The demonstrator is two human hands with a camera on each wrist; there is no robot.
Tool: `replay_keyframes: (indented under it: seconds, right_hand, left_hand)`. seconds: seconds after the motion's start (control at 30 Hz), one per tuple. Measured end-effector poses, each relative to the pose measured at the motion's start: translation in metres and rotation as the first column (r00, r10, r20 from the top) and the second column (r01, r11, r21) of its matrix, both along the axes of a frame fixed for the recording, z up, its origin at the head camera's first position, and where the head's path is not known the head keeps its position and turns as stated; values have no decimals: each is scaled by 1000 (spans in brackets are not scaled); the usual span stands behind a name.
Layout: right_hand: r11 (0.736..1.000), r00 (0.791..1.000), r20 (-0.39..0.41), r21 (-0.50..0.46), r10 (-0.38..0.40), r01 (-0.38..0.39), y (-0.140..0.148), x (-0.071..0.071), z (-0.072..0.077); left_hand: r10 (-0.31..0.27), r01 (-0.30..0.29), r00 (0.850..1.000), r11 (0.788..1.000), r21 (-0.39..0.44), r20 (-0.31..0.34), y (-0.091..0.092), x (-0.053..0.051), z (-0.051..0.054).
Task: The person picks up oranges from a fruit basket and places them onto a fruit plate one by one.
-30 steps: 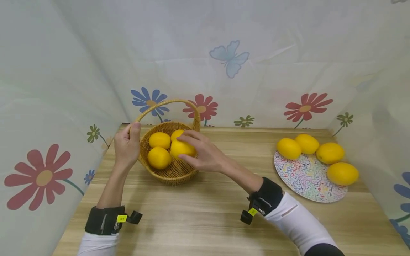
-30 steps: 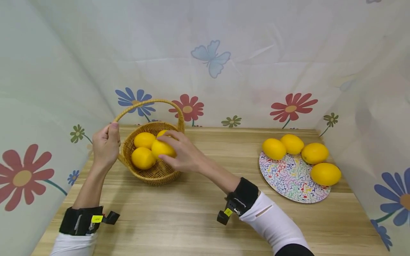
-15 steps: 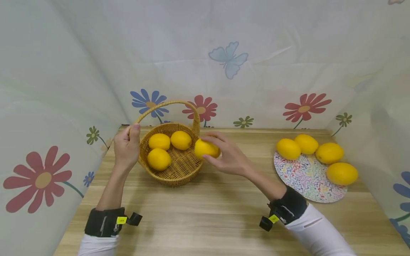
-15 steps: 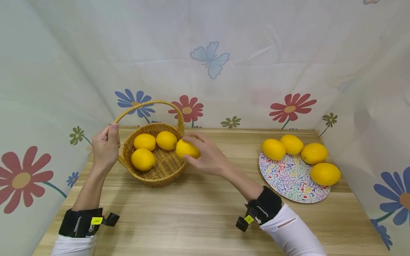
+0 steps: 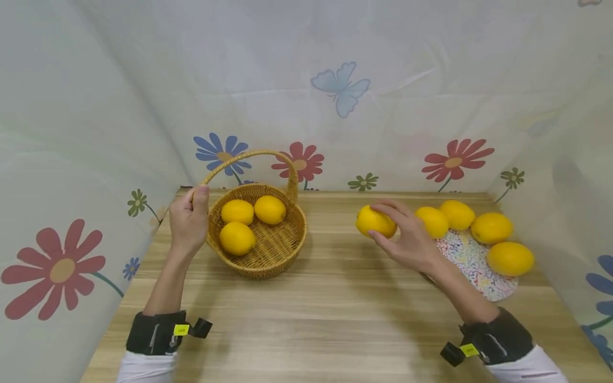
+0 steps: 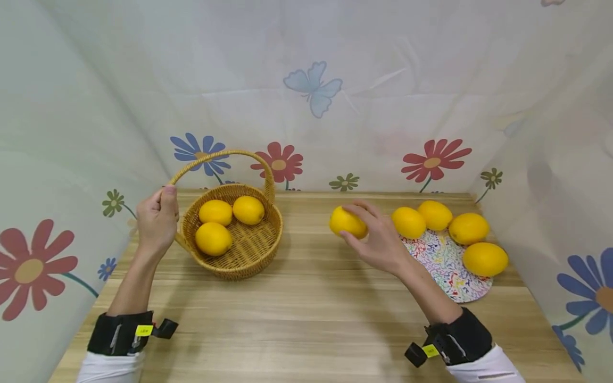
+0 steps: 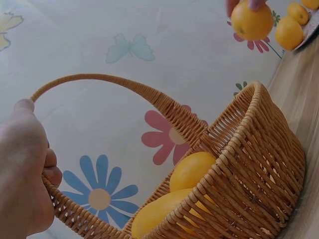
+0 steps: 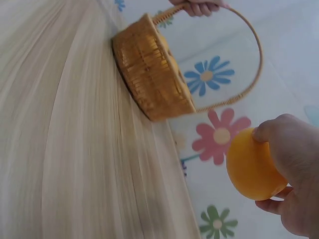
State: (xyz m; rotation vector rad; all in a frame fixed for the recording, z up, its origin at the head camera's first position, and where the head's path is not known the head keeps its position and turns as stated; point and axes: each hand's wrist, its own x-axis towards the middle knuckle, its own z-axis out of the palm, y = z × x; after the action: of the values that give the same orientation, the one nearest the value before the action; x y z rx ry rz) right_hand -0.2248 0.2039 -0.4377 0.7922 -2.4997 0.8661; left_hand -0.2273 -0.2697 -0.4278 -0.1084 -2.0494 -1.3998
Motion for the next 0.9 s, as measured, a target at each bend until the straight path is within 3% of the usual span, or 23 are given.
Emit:
replay_keyframes:
  seconds: [0.27, 0.67, 0.9]
  right_hand:
    - [989, 988, -47, -11, -148, 148, 54, 11, -6]
    - [950, 948, -68, -11, -311, 311, 127, 26, -8]
    - [925, 925, -25, 22, -378, 379, 156, 29, -7]
  left_hand:
    - [-38, 38, 999, 999, 1, -19, -2, -2, -2]
    - [-4, 4, 1000, 1000, 10, -7, -2, 0, 1]
    - [-23, 22, 1000, 1000, 11, 2, -1, 0, 0]
